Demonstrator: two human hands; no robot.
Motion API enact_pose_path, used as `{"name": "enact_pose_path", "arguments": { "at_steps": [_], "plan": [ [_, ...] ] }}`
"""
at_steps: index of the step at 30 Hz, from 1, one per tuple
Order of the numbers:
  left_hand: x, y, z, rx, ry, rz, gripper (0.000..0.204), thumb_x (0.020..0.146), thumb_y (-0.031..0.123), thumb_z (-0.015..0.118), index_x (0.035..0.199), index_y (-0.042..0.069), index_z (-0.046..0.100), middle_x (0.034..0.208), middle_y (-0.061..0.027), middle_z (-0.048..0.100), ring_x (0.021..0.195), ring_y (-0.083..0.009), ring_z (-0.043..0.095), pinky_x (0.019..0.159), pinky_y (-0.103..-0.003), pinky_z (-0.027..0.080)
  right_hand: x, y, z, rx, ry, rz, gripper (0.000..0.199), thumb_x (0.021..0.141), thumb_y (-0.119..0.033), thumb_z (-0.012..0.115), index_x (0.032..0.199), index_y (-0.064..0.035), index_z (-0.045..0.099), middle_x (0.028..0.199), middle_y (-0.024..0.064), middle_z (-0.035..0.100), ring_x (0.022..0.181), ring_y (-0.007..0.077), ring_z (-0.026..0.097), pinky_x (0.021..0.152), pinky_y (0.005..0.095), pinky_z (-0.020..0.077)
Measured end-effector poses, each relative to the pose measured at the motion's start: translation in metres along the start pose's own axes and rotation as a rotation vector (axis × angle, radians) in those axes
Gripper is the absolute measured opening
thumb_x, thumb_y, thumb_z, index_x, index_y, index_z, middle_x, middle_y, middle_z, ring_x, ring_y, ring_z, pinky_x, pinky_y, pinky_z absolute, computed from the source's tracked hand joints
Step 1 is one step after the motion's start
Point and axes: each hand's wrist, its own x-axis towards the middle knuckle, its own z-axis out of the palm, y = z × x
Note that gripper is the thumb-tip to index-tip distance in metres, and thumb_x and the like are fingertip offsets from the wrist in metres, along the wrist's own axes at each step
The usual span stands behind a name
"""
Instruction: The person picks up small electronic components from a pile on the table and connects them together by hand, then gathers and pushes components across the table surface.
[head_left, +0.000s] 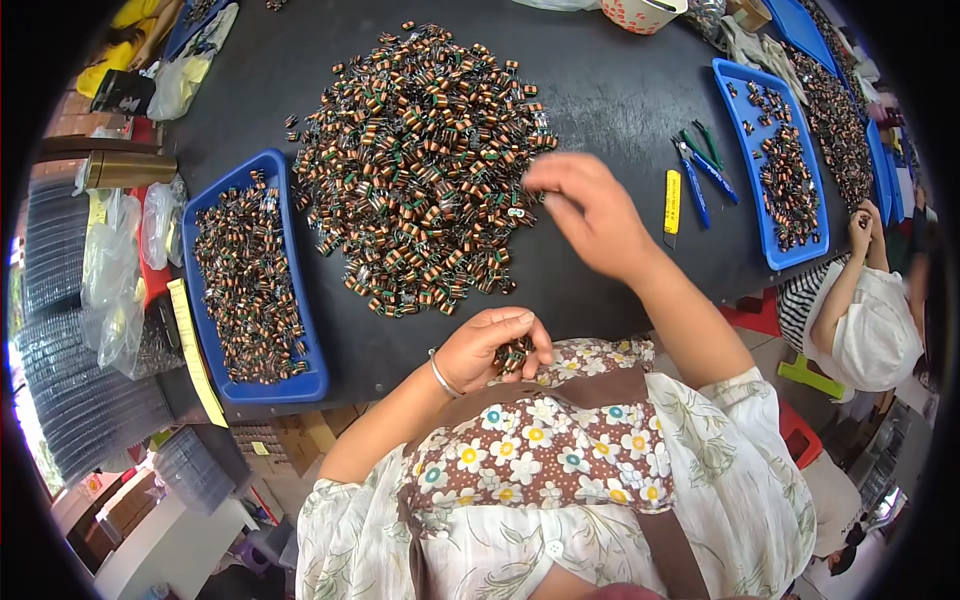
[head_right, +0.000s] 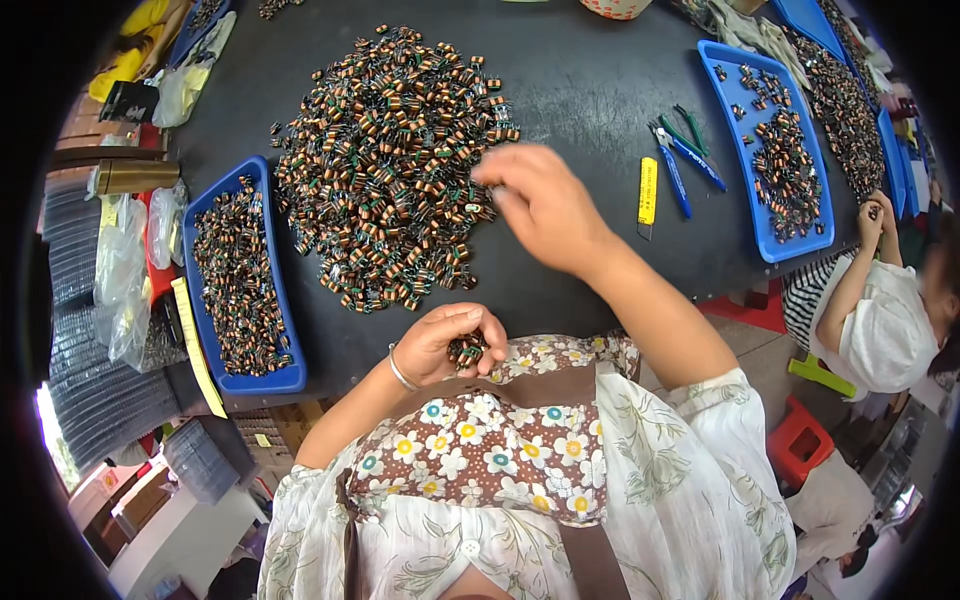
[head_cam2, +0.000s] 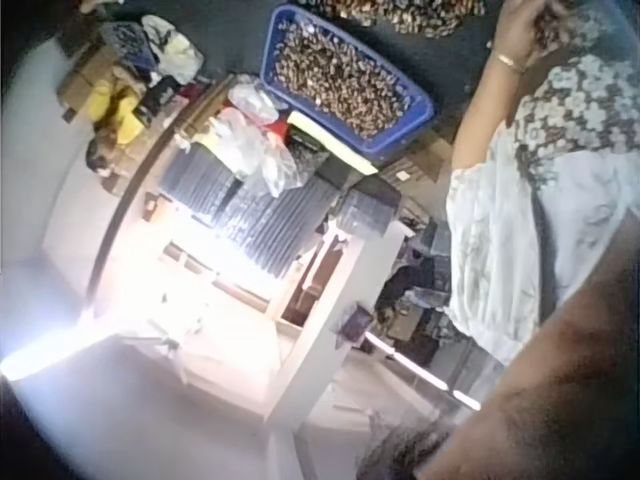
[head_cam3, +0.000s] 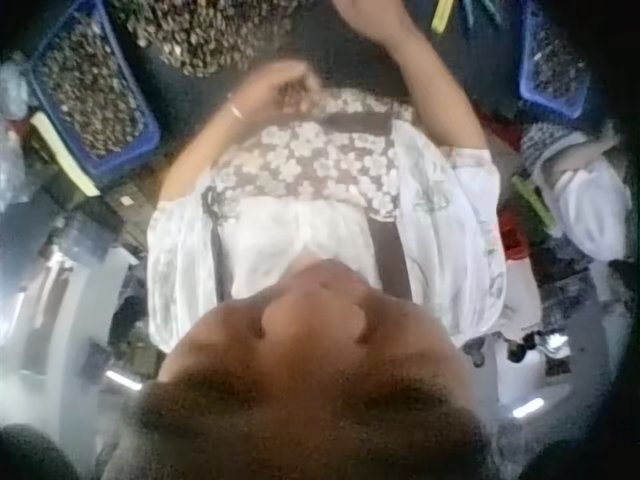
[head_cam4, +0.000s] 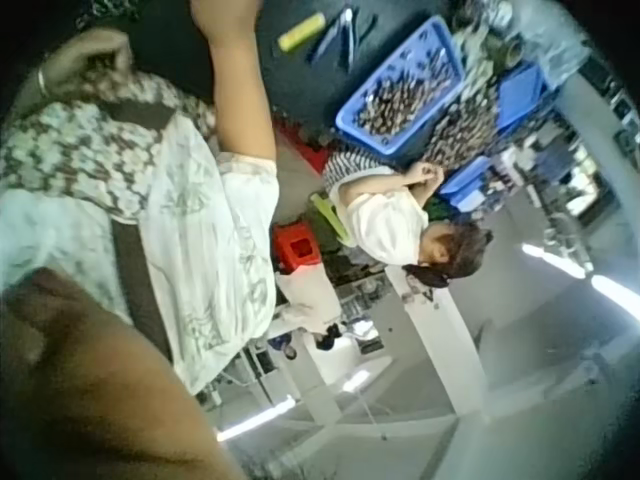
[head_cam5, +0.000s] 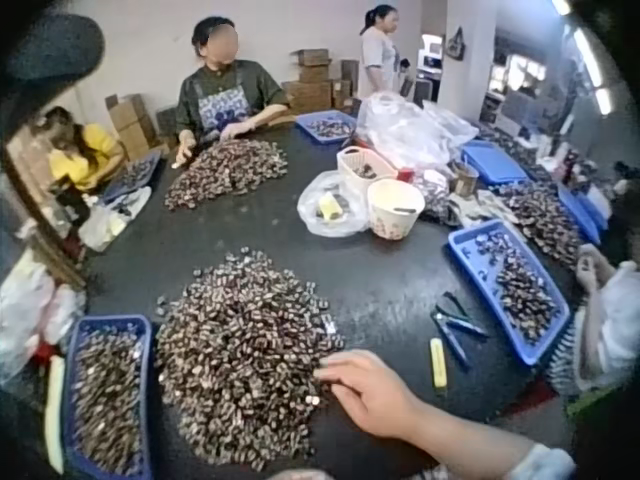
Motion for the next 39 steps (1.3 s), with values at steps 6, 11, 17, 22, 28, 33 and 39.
{"name": "enact_pose_path", "arguments": {
  "at_steps": [6, 11, 17, 22, 28, 33, 39],
  "plan": [
    [-0.004, 0.003, 0.001, 0.034, 0.036, -0.055, 0.036, 0.095, 0.028, 0.041, 0.082, 0.0, 0.059, 0.072, -0.0129, 0.061, 0.058, -0.0144, 0.057, 0.045, -0.023, 0.041, 0.023, 0.024, 0.012, -0.157, -0.049, 0.005, 0.037, 0.077, -0.002, 0.059, 0.113, -0.0063, 0.056, 0.13, 0.0147, 0.045, 0.128, 0.0343, 0.035, 0.103, 0.0415, 0.0313],
    [0.0, 0.001, -0.001, 0.001, -0.026, 0.054, 0.027, 0.094, 0.023, 0.043, 0.097, -0.001, 0.055, 0.079, -0.0132, 0.061, 0.059, -0.0142, 0.056, 0.047, -0.022, 0.042, -0.012, -0.001, -0.005, -0.166, -0.32, -0.073, 0.043, 0.071, -0.007, 0.066, 0.113, -0.0071, 0.056, 0.129, 0.0133, 0.046, 0.128, 0.0337, 0.034, 0.105, 0.0443, 0.0298],
    [0.005, 0.003, -0.004, -0.073, -0.054, -0.002, 0.019, 0.091, 0.013, 0.049, 0.105, 0.001, 0.053, 0.092, -0.0105, 0.061, 0.068, -0.0123, 0.058, 0.05, -0.02, 0.044, -0.056, -0.024, -0.02, -0.143, -0.433, 0.028, 0.038, 0.072, -0.003, 0.064, 0.11, -0.0072, 0.059, 0.129, 0.0129, 0.047, 0.127, 0.031, 0.037, 0.105, 0.046, 0.0292],
    [0.005, 0.001, -0.002, -0.034, -0.046, 0.015, 0.019, 0.089, 0.009, 0.05, 0.106, 0.001, 0.053, 0.096, -0.0112, 0.061, 0.074, -0.0122, 0.059, 0.051, -0.021, 0.045, -0.054, -0.008, -0.032, 0.003, -0.135, 0.07, 0.018, 0.076, 0.004, 0.058, 0.092, -0.0023, 0.063, 0.103, 0.0111, 0.064, 0.105, 0.0295, 0.057, 0.094, 0.0397, 0.0412],
    [0.002, 0.002, -0.002, -0.059, 0.018, -0.043, 0.018, 0.091, 0.013, 0.049, 0.098, -0.001, 0.057, 0.083, -0.011, 0.062, 0.065, -0.0134, 0.057, 0.046, -0.022, 0.041, -0.011, 0.023, -0.02, -0.23, 0.046, 0.09, 0.02, 0.077, 0.002, 0.059, 0.095, -0.0046, 0.062, 0.099, 0.0089, 0.062, 0.096, 0.0257, 0.058, 0.083, 0.0341, 0.0458],
    [0.001, 0.004, -0.001, -0.041, 0.052, -0.019, 0.019, 0.092, 0.014, 0.048, 0.097, -0.001, 0.058, 0.08, -0.01, 0.061, 0.061, -0.0116, 0.055, 0.043, -0.021, 0.038, -0.015, 0.026, -0.022, -0.403, -0.033, 0.102, 0.023, 0.074, 0.001, 0.061, 0.096, -0.007, 0.062, 0.093, 0.0075, 0.06, 0.087, 0.0256, 0.059, 0.077, 0.0347, 0.0475],
    [0.008, 0.005, 0.01, 0.03, 0.187, 0.011, 0.021, 0.089, 0.009, 0.054, 0.109, 0.001, 0.054, 0.086, -0.008, 0.062, 0.059, -0.0081, 0.053, 0.042, -0.019, 0.04, -0.042, -0.001, -0.032, 0.155, -0.123, 0.441, 0.014, 0.073, -0.006, 0.07, 0.083, -0.001, 0.061, 0.078, 0.0014, 0.052, 0.064, 0.0054, 0.05, 0.058, 0.0191, 0.0415]
  ]
}}
